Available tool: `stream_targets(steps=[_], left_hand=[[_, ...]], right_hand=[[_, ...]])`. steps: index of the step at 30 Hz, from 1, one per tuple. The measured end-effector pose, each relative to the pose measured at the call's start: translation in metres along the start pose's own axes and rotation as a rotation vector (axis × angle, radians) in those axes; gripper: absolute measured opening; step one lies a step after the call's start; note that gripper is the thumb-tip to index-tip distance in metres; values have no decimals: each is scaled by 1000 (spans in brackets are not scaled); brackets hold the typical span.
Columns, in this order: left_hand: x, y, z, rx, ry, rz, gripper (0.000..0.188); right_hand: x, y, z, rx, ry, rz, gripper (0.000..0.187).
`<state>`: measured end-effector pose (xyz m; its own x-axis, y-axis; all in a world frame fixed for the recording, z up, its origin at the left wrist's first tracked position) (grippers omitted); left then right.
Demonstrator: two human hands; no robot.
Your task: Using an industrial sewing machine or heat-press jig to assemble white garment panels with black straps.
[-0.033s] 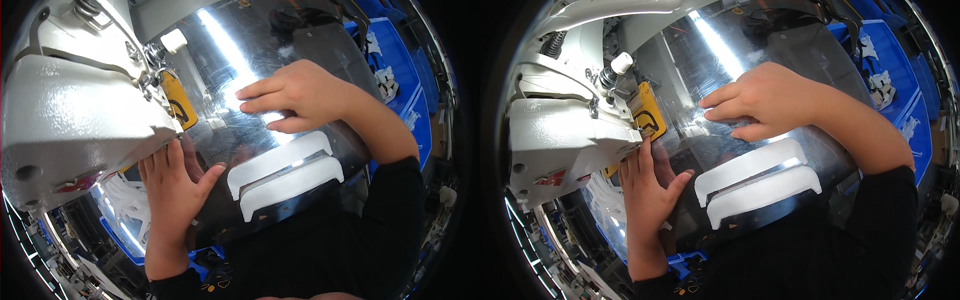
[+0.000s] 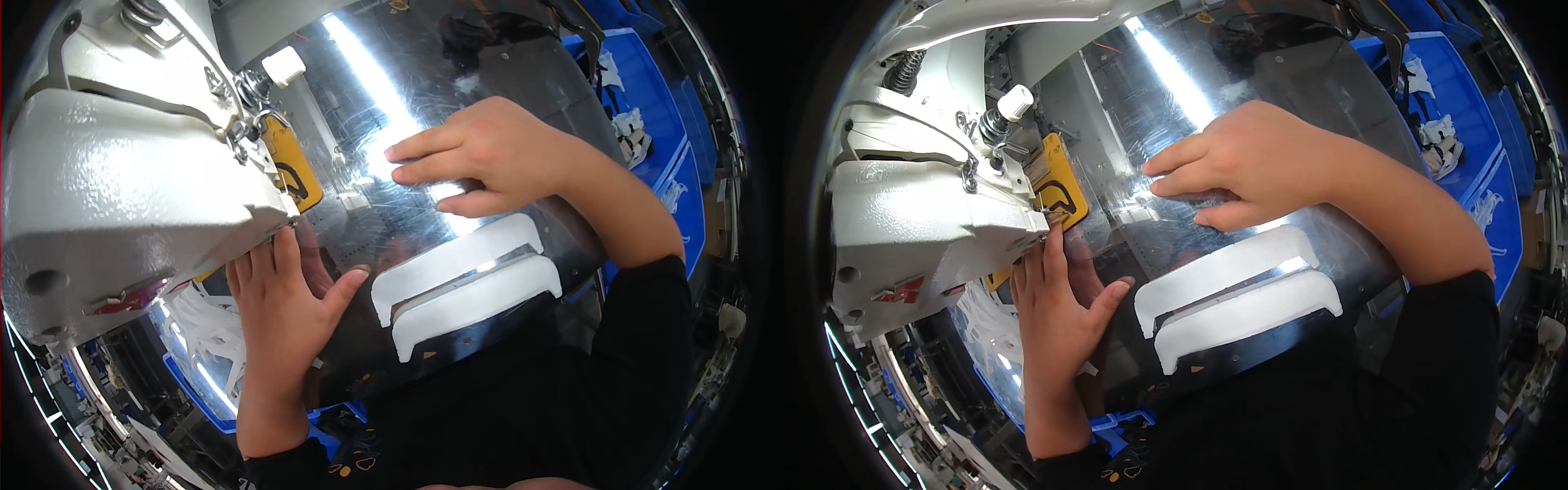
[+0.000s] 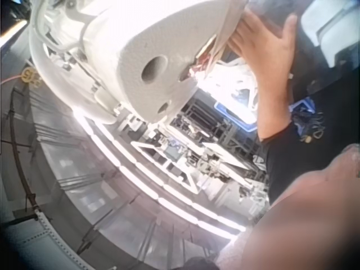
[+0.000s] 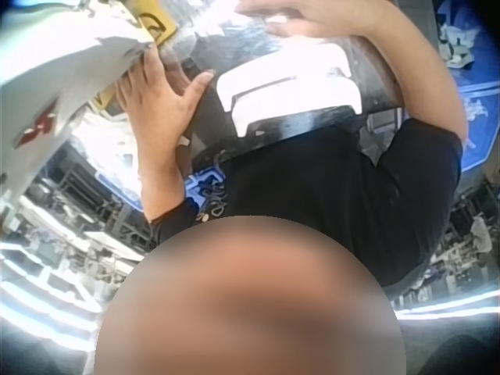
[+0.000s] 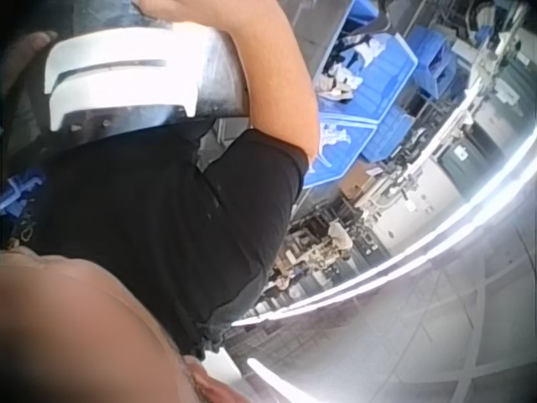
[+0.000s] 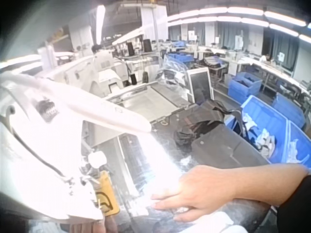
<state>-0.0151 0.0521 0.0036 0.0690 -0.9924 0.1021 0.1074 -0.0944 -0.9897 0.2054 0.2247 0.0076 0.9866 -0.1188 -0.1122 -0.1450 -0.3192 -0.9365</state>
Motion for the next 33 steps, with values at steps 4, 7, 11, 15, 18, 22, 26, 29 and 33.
stream_targets(steps=[4,7,11,15,18,22,26,29,33], left_hand=[[0,-1,0,3,1,0,102],[1,-2,-1,-3,-5,-6,103],[2,-3,0,-19,-1,-20,106],[3,-6,3,-37,3,-65,112],[5,-6,5,-59,17,-72,113],[9,-9,7,-65,-5,-110,113],[13,-13,12,-91,44,-88,113],[18,-17,16,-89,75,-85,112],[20,-18,19,-35,151,-81,103]], right_hand=[[0,0,0,3,5,-9,44],[-1,0,-1,13,10,-15,44],[-1,0,0,14,6,-18,44],[0,0,0,20,15,-25,43],[0,1,-1,21,18,-30,44],[0,1,-1,22,13,-28,43],[0,1,-2,22,12,-25,43],[-1,-1,-2,-14,54,-56,36],[-2,-3,-2,-15,54,-62,37]])
Point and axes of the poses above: each hand's wrist, its own x-axis away from the middle knuckle, its own y-axis out of the palm, z = x × y, the point moved 5 cm from there along -x, towards the middle knuckle, and after that the axes turned 6 degrees about -z, right-handed, at the moved point
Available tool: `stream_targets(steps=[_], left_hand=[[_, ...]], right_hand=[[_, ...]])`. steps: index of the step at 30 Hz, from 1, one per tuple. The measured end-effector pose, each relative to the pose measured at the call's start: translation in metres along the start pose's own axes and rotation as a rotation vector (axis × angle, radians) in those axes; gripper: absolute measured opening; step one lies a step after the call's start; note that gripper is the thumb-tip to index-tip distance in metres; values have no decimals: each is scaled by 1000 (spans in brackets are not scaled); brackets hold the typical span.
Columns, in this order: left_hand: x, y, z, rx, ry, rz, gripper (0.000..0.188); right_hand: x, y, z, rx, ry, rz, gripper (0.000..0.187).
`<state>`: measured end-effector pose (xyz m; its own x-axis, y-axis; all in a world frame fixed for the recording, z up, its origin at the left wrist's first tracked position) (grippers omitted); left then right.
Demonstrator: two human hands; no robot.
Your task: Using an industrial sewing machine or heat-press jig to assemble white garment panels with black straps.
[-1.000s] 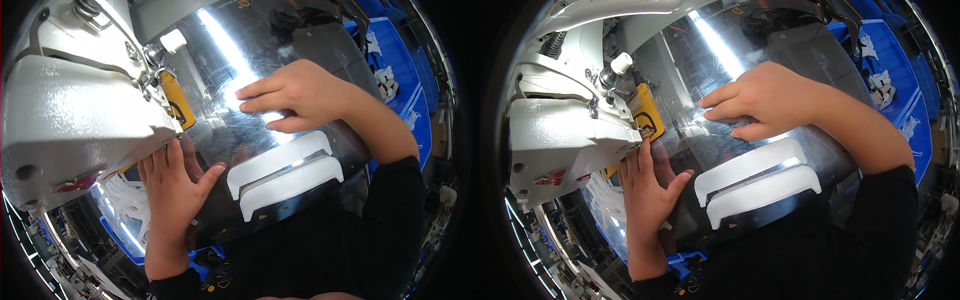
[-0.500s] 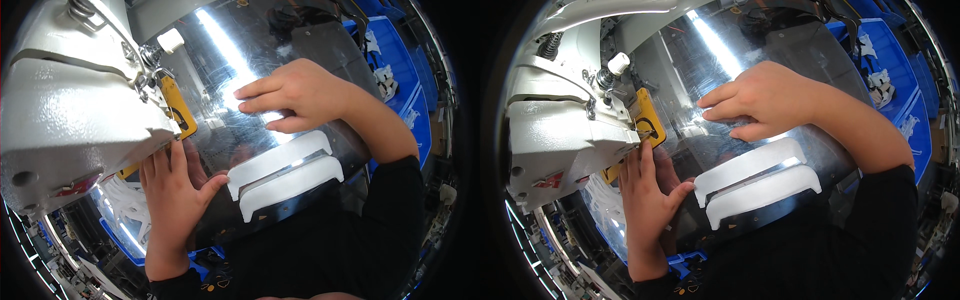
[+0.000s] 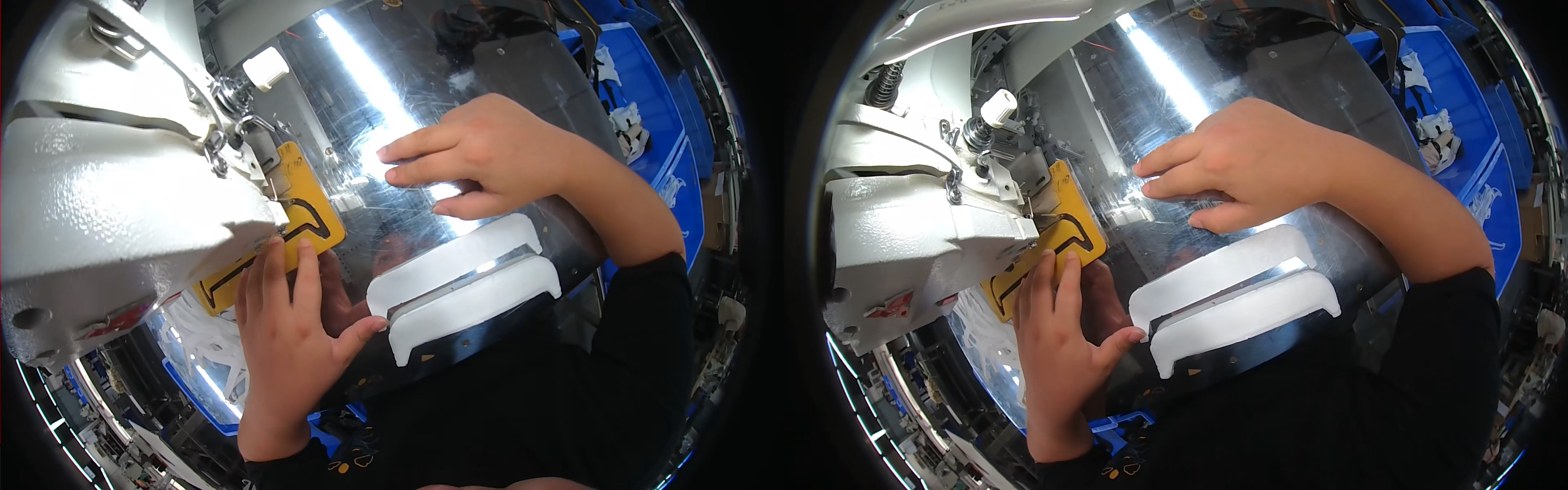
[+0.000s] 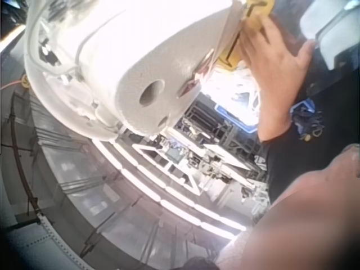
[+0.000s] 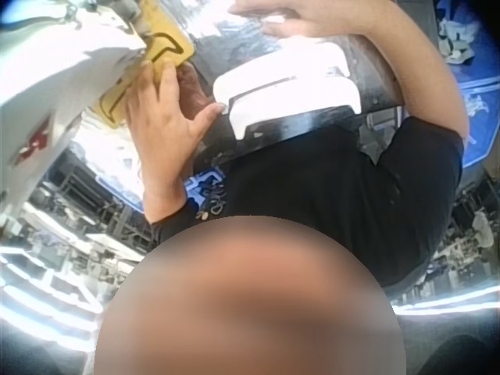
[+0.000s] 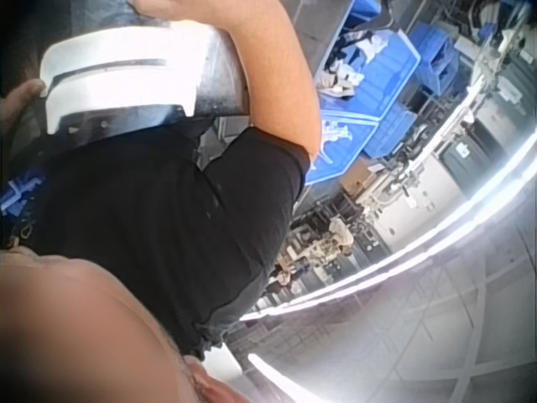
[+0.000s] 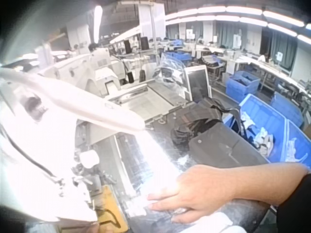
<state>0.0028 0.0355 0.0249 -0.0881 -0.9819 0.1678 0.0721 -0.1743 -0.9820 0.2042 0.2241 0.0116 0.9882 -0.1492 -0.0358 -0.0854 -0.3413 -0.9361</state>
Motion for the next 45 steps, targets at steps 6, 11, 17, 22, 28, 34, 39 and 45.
stream_targets(steps=[6,11,17,22,28,34,39,45], left_hand=[[-5,-2,7,87,31,-48,102],[-9,0,10,99,58,-46,107],[-17,4,18,84,107,-61,111],[-22,5,25,60,133,-77,111],[-18,6,15,126,124,-29,101],[-13,9,6,139,113,35,78],[-7,1,2,197,133,127,73],[-3,1,1,211,220,167,69]], right_hand=[[0,0,0,-2,-9,14,36],[4,1,2,-13,-4,47,32],[10,1,4,33,-47,117,29],[10,-1,3,8,-53,142,23],[10,-2,5,16,12,99,27],[9,4,6,72,21,111,23],[9,-1,5,43,28,143,21],[-6,-14,-5,22,96,103,18]])
Point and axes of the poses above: each hand's wrist, its own x-axis away from the middle knuckle, its own y-axis out of the palm, z = x × y, the point moved 5 cm from there along -x, towards the middle knuckle, and after that the axes turned 6 degrees about -z, right-handed, at the moved point
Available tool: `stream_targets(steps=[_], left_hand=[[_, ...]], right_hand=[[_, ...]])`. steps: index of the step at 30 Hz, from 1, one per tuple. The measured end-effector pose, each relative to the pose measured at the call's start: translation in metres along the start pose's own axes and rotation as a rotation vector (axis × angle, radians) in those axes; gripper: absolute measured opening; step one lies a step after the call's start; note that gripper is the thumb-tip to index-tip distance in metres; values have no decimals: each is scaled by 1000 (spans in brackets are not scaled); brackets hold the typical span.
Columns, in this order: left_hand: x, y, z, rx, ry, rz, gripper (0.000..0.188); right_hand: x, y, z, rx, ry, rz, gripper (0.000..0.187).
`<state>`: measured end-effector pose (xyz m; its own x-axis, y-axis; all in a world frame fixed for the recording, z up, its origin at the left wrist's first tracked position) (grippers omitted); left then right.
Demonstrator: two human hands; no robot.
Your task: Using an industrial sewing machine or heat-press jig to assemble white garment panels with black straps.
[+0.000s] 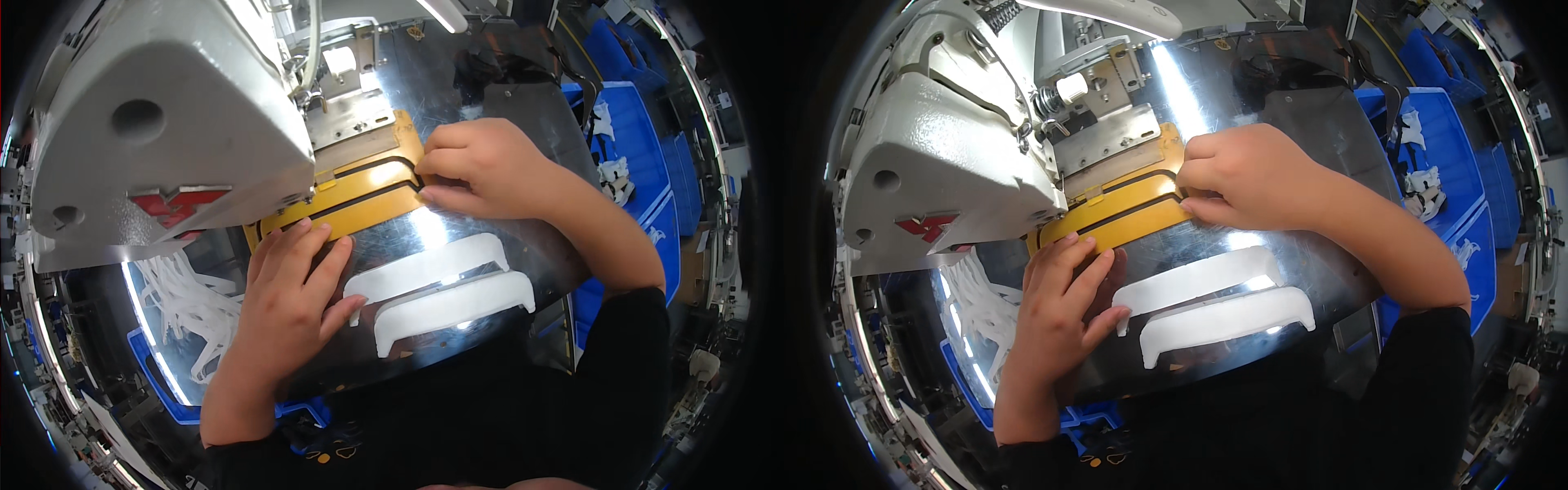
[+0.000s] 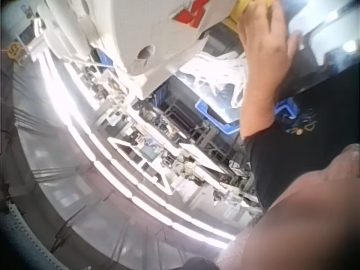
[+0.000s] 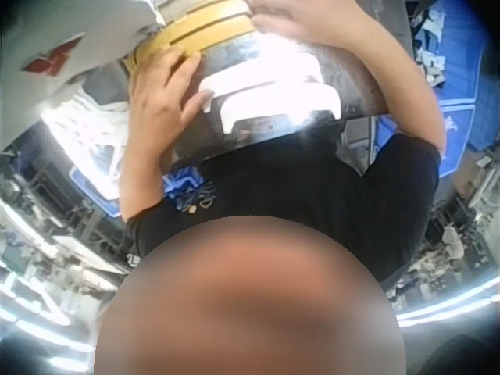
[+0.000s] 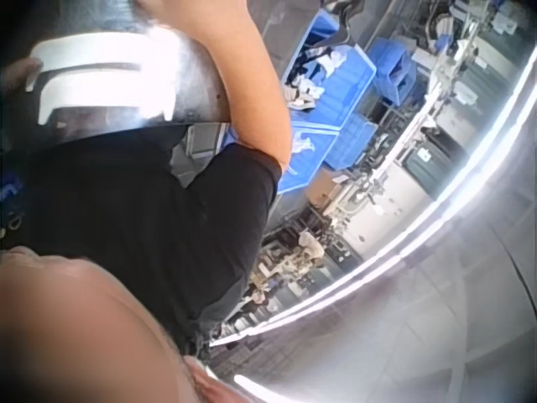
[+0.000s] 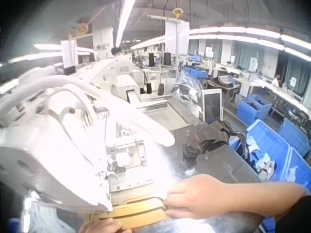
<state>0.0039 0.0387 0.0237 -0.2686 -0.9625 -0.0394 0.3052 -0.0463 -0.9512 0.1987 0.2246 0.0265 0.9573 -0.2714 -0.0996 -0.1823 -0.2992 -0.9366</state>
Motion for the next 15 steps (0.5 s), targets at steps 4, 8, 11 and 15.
stream_targets(steps=[4,8,11,15], left_hand=[[3,-9,7,-16,11,17,69],[3,-7,2,13,17,11,69],[3,-5,1,11,23,15,69],[3,-2,2,5,46,31,69]], right_hand=[[-9,-2,1,52,-23,20,19],[-17,-5,7,153,-41,23,17],[-16,-7,6,261,-124,-7,14],[-3,-11,-6,444,-290,-8,17]])
Point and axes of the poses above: each hand's wrist, its own x-axis away from the middle knuckle, its own y-axis out of the palm, z = x × y, the point moved 5 cm from there along -x, towards the middle knuckle, and after that the axes turned 6 degrees about -z, right-handed, at the moved point
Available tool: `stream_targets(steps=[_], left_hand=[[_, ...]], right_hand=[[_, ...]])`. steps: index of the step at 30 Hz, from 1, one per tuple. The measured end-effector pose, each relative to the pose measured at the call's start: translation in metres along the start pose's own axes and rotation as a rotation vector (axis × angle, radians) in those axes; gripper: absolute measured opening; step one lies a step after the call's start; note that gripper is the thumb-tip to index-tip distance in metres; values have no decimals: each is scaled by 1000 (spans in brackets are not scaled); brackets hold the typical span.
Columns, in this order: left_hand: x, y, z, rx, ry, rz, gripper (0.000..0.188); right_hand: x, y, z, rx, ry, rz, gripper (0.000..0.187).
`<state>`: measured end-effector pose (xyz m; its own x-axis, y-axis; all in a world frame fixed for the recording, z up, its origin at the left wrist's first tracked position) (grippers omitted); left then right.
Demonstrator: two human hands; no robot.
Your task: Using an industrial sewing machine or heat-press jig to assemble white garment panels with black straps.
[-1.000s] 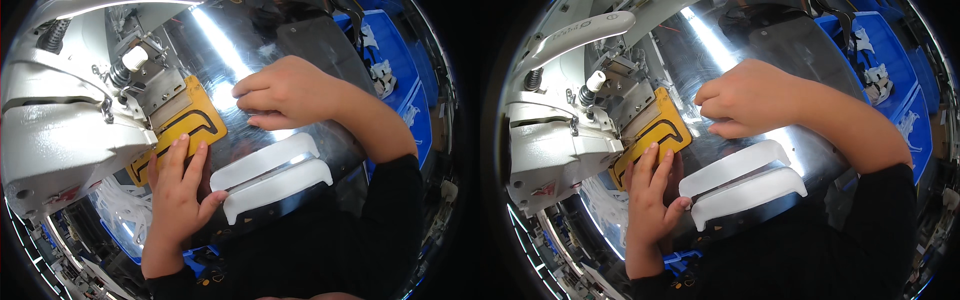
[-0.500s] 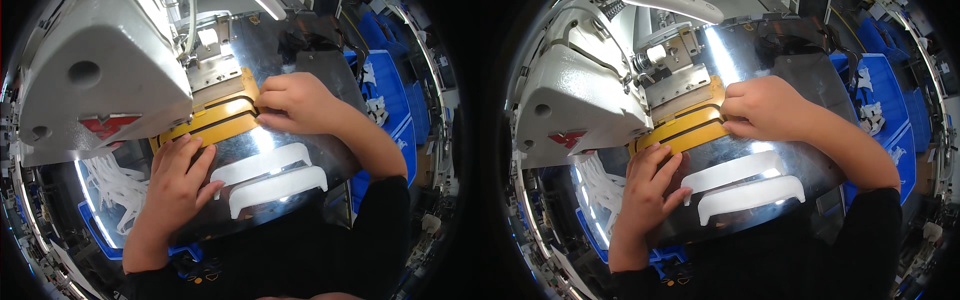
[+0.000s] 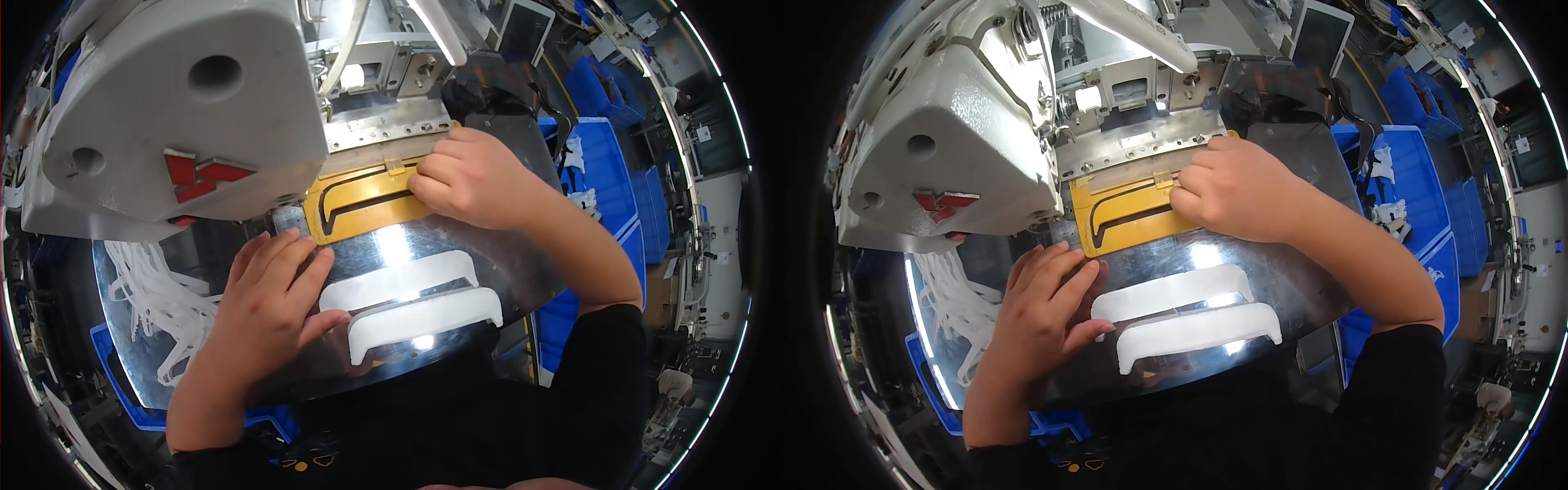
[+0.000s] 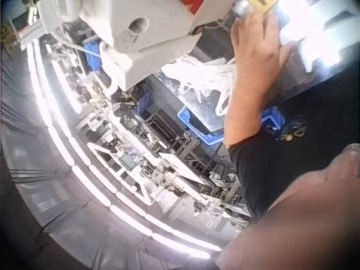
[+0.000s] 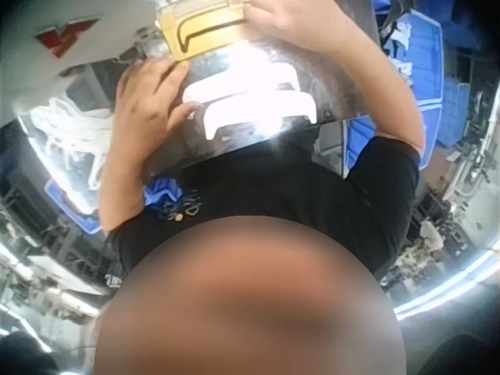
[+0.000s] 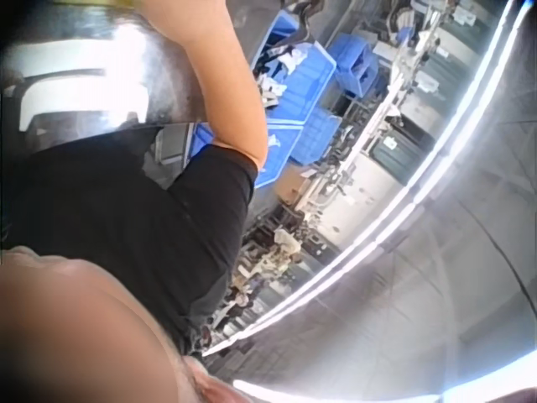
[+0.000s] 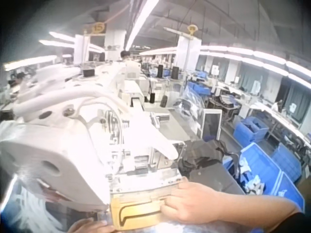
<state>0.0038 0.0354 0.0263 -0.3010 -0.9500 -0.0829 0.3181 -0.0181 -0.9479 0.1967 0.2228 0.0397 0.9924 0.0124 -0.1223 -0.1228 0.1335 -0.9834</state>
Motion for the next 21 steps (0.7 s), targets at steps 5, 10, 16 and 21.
stream_targets(steps=[5,10,16,21], left_hand=[[1,1,-2,0,-13,9,66],[0,2,-5,-3,-15,32,64],[-3,-1,-2,-17,-15,-3,60],[-2,-1,-1,-11,-19,-22,61]], right_hand=[[1,-18,17,100,45,79,23],[16,-15,38,101,191,218,21],[41,-3,-1,-541,259,77,13],[35,3,-4,-615,308,-88,17]])
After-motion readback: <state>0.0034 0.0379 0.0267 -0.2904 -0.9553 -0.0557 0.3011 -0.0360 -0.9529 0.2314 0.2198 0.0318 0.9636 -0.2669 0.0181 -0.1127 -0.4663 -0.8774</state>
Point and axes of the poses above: each hand's wrist, its own x-axis away from the middle knuckle, its own y-axis out of the palm, z = x × y, the point moved 5 cm from there along -x, towards the middle knuckle, and after that the axes turned 6 degrees about -z, right-handed, at the moved point
